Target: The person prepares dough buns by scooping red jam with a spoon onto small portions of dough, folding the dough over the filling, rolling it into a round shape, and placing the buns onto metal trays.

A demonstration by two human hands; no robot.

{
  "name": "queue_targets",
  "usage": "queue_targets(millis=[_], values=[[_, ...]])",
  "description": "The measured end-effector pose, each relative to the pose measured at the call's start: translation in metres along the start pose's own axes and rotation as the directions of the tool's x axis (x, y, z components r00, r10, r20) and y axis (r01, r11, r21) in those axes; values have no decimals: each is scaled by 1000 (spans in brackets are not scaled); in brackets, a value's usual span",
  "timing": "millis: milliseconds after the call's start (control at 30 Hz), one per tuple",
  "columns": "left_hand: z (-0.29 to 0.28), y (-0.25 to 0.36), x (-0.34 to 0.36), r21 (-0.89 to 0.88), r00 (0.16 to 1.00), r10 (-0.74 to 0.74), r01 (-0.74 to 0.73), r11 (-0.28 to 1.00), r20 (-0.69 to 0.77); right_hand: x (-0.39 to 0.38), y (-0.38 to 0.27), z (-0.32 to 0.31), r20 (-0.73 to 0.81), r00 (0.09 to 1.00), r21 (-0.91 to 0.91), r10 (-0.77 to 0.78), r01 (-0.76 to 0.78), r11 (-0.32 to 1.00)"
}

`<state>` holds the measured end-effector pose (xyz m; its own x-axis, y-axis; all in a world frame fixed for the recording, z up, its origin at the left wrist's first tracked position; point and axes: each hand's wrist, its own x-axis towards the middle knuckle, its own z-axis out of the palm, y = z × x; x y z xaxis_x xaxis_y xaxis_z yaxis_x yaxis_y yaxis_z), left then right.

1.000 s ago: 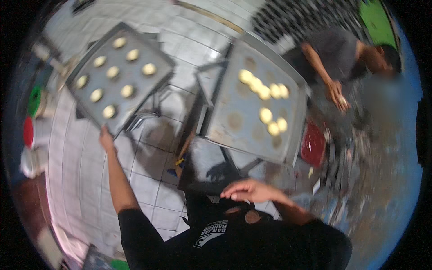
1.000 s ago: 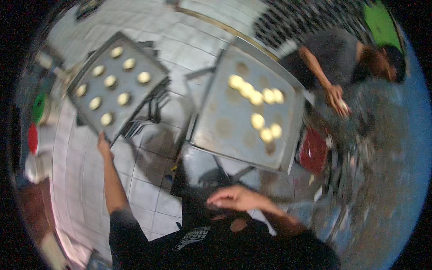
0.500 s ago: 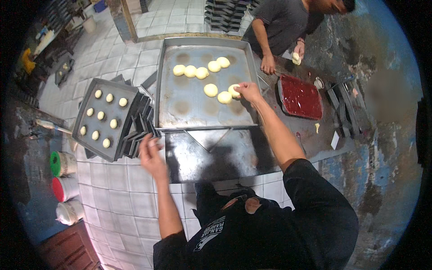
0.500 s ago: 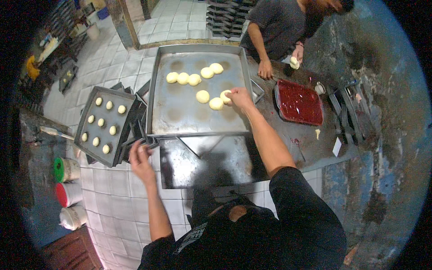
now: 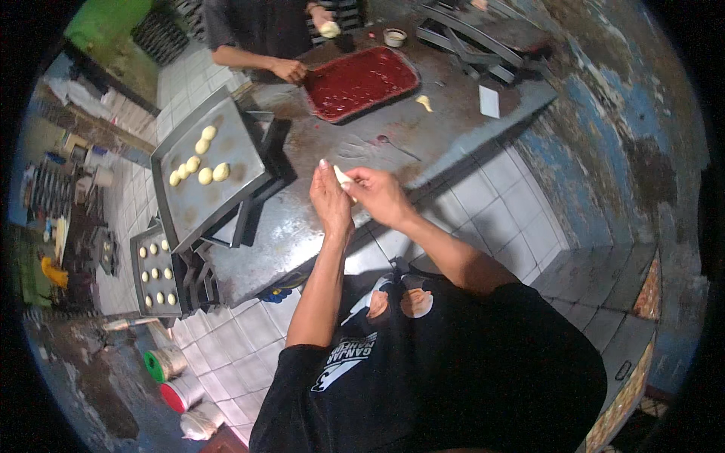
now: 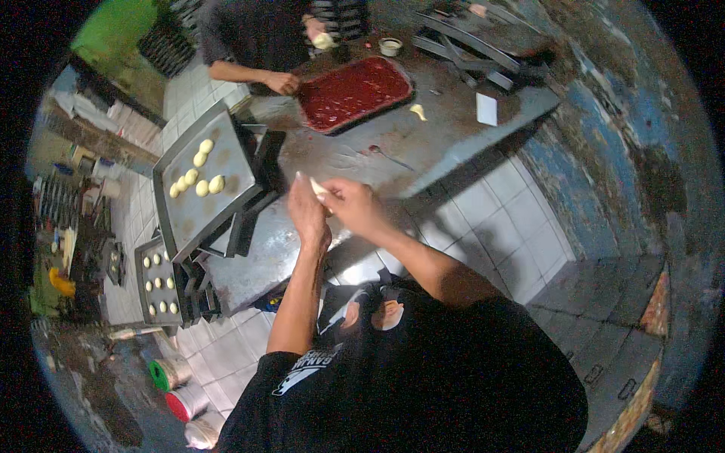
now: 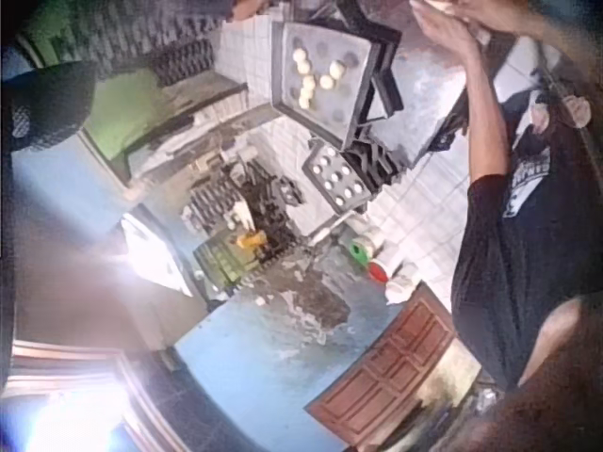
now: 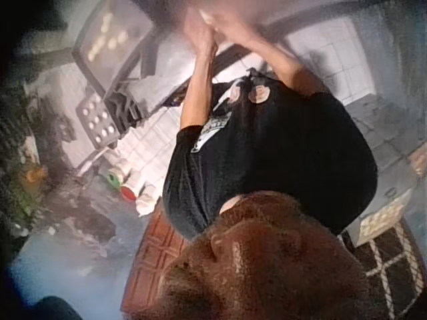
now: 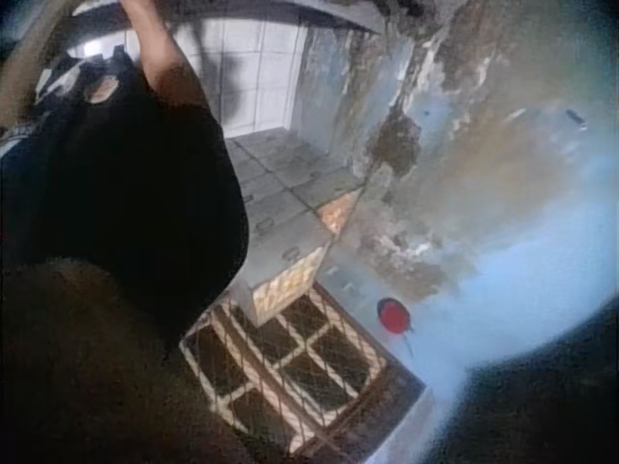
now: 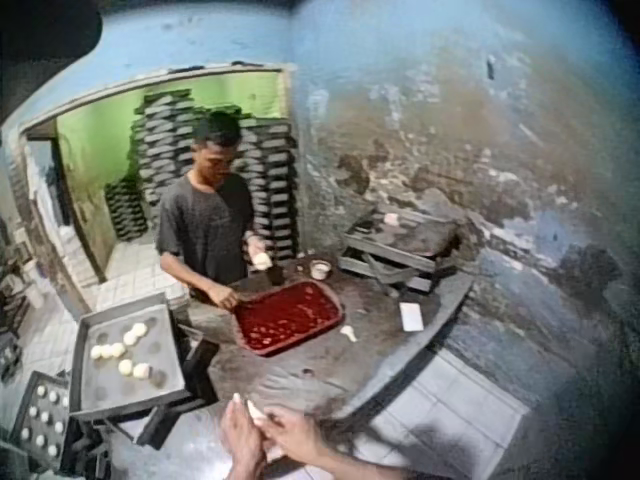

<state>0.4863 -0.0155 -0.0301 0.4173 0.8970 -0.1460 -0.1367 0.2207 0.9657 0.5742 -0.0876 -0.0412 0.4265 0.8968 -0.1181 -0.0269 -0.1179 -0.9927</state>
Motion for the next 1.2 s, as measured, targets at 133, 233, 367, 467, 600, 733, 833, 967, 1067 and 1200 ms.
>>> queue_targets(millis=[133, 233, 367, 467, 600, 733, 833, 967, 1067, 1200], values=[[40, -25, 1, 259, 983, 152, -173, 950, 98, -17, 16, -44, -130, 990, 427, -63, 113, 897], [41, -54, 20, 93, 989, 92, -103, 990, 116, -14, 15, -70, -57, 997, 376, -50, 68, 924], [-9, -136, 27, 249, 951, -293, 262, 932, 97, 5, 57, -72, -214, 967, -304, -141, 71, 950], [-19, -173, 24, 482, 914, -200, 5, 876, 352, 28, 101, -60, 276, 753, -622, -597, 614, 486], [-3, -161, 71, 110, 833, -503, 492, 864, 230, 110, 113, -98, -41, 999, -266, -7, -4, 964], [4, -129, 138, 71, 941, -218, 207, 976, 260, 176, 189, -162, 24, 961, -922, -277, 129, 366], [5, -96, 186, 20, 963, -135, 134, 991, 235, 186, 206, -160, 45, 986, -997, 161, 35, 65], [-22, -88, 234, 78, 958, -248, 238, 968, 143, 224, 174, -172, 76, 974, -912, 214, -18, 409], [-28, -85, 258, 76, 973, -198, 190, 979, 116, 236, 124, -172, 114, 951, -872, 288, -43, 488], [-40, -87, 271, 64, 978, -194, 189, 980, 80, 208, 128, -165, -40, 912, -901, 409, -210, 380]])
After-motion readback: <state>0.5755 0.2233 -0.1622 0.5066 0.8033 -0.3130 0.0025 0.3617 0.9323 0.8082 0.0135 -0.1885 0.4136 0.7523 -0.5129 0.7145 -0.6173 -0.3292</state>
